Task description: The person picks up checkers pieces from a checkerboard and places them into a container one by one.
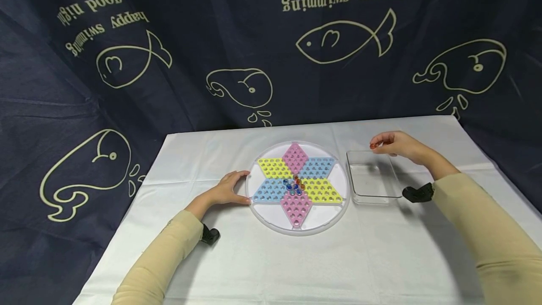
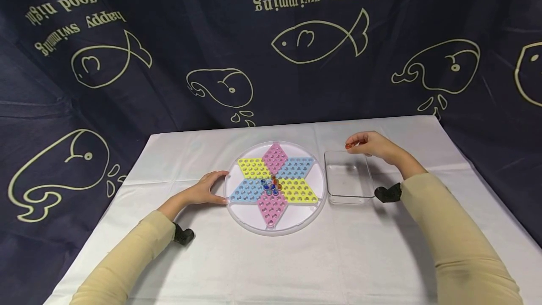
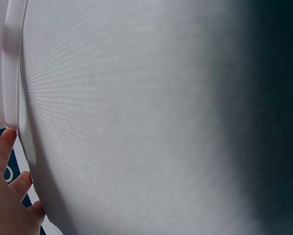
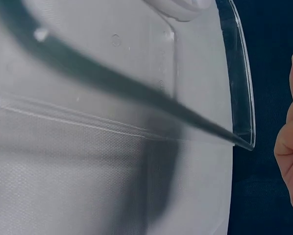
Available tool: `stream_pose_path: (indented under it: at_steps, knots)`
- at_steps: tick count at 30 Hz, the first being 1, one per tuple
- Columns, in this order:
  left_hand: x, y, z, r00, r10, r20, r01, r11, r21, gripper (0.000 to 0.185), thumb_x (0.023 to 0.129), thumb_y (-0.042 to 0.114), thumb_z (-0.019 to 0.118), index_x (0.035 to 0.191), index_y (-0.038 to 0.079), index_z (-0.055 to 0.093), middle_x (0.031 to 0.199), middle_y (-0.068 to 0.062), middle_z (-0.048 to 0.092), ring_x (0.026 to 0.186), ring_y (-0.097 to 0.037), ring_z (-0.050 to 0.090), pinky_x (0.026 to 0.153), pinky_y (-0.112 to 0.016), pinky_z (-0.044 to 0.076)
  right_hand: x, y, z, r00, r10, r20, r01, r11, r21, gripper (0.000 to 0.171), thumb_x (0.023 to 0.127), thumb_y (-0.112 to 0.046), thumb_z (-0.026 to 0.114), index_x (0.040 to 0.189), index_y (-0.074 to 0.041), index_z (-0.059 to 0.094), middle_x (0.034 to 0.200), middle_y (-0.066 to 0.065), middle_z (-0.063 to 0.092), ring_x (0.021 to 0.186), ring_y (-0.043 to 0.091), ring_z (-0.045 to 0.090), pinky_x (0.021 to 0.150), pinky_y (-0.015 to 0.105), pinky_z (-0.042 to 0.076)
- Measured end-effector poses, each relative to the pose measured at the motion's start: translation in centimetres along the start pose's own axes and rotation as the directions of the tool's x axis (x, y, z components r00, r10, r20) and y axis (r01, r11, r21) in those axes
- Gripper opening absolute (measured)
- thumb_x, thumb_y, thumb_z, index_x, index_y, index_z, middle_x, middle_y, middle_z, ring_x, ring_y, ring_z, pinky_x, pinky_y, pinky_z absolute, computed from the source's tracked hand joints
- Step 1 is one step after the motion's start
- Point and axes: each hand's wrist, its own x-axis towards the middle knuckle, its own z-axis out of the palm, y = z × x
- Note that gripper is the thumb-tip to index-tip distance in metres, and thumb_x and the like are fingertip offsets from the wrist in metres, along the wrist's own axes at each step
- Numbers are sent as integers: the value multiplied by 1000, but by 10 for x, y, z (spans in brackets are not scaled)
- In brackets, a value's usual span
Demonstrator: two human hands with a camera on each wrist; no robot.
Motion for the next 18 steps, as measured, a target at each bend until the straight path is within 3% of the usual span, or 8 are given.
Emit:
stream_pose_path:
  at_steps: [8,18]
  knots:
    - [-1,0,0,1000,-3,-1,3,1000,-4,89,69,41,77,140,16,31,148,-16,25,137,-38,11,108,-57,16,1,4,0,999,-20,41,19,999,26,26,87,-19,62,107,-2,57,93,-11,61,74,7,49,59,26,41]
    - [0,-1,0,1000,2,-4,-2,1000,-6,88,69,42,77,140,17,31,148,-15,25,137,-39,10,108,-57,16,2,4,3,996,-33,84,29,998,48,30,86,-14,62,106,5,52,93,3,60,66,12,46,54,27,38]
